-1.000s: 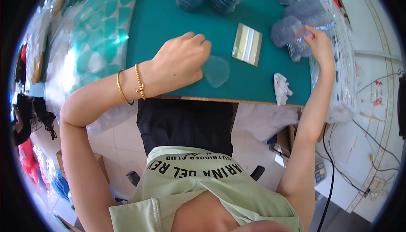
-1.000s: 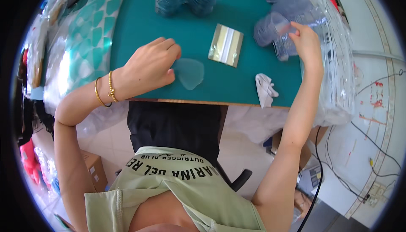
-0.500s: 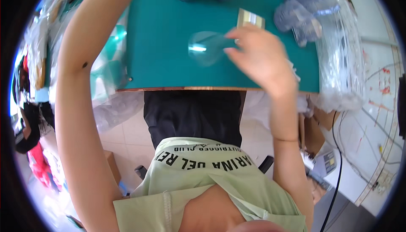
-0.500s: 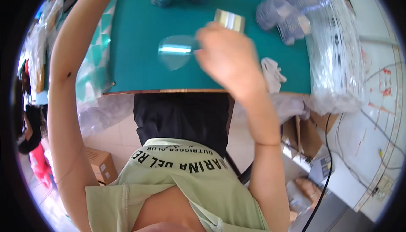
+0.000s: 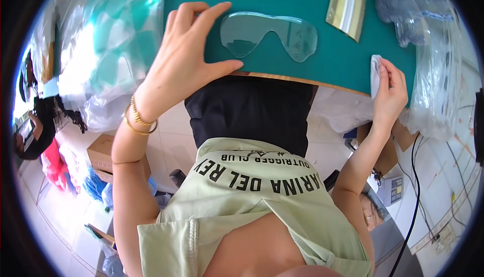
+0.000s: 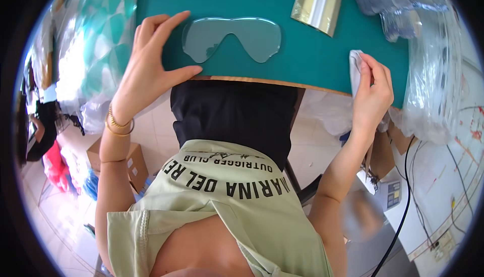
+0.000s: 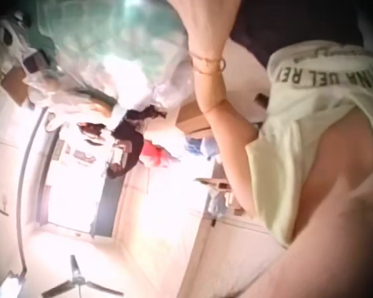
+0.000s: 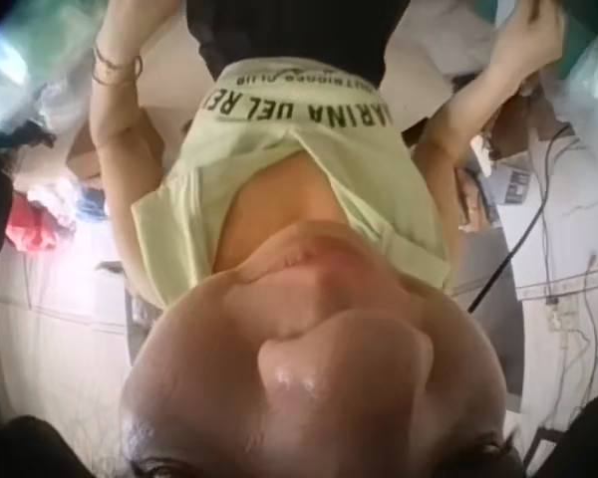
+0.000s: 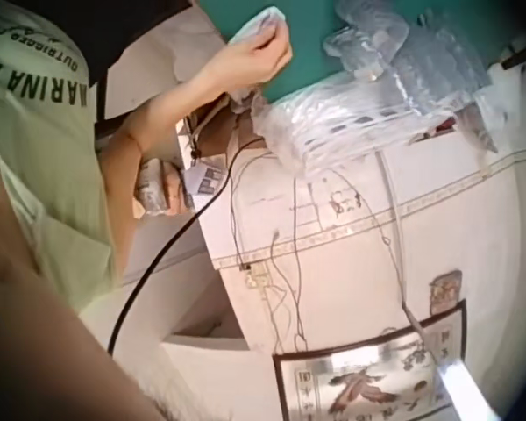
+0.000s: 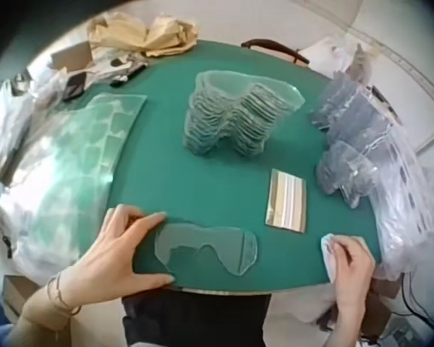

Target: Cleaning and inspecting plastic lenses at a production workstation.

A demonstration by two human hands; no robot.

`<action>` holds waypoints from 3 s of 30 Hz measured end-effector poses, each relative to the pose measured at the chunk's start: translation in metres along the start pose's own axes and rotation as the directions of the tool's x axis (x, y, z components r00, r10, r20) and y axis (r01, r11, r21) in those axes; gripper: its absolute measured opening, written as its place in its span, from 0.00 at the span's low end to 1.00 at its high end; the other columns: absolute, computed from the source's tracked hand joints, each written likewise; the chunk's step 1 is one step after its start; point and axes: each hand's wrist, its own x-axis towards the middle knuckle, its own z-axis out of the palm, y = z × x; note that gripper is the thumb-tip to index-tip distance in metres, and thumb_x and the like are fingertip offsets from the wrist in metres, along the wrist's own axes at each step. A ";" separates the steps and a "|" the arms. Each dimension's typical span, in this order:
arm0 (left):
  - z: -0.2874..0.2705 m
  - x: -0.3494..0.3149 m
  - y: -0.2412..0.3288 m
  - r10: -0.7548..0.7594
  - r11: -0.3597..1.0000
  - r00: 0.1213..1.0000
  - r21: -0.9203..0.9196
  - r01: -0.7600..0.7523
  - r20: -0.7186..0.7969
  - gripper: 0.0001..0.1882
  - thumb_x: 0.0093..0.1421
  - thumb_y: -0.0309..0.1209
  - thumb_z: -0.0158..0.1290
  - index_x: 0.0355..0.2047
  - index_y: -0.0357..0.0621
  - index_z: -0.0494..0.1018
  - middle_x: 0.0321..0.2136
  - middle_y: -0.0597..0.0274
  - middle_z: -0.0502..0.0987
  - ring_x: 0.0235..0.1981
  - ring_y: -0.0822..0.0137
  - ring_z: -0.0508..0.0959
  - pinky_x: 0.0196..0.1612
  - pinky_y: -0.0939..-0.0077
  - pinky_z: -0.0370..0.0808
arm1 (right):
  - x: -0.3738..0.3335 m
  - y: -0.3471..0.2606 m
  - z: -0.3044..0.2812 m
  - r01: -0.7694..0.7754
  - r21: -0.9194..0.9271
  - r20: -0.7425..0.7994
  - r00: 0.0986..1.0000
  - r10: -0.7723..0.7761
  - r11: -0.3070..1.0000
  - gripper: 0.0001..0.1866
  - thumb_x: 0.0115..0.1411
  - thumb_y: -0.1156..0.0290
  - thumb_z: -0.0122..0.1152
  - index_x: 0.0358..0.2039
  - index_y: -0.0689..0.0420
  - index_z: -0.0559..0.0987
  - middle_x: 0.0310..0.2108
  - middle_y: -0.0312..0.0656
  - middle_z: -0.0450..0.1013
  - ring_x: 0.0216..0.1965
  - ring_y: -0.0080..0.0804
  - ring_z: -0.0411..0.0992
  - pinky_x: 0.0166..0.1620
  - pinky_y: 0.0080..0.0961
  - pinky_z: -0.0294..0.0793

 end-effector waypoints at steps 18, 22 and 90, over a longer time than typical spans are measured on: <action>0.019 -0.011 -0.011 -0.018 1.000 0.996 0.000 0.018 -0.089 0.33 0.39 0.34 0.73 0.48 0.45 0.78 0.45 0.59 0.70 0.45 0.54 0.70 0.49 0.62 0.72 | -0.002 -0.165 0.109 0.657 0.300 0.046 0.715 -0.698 0.692 0.09 0.52 0.78 0.70 0.32 0.59 0.77 0.30 0.41 0.73 0.32 0.41 0.74 0.34 0.33 0.75; 0.019 -0.006 -0.010 -0.014 1.000 0.998 0.009 0.014 -0.066 0.32 0.40 0.35 0.73 0.48 0.44 0.78 0.45 0.60 0.70 0.45 0.55 0.70 0.49 0.64 0.71 | -0.010 -0.181 0.120 0.653 0.315 0.061 0.710 -0.702 0.689 0.11 0.52 0.76 0.70 0.29 0.58 0.73 0.28 0.40 0.70 0.32 0.40 0.71 0.35 0.33 0.72; -0.032 -0.012 -0.059 0.105 -0.493 0.935 -0.834 -0.248 -0.339 0.11 0.66 0.35 0.55 0.40 0.38 0.77 0.34 0.58 0.80 0.35 0.64 0.80 0.39 0.71 0.77 | 0.057 -0.265 0.064 0.985 0.172 -0.414 0.048 -0.909 -0.027 0.11 0.58 0.73 0.72 0.41 0.62 0.85 0.32 0.34 0.81 0.32 0.17 0.74 0.36 0.16 0.72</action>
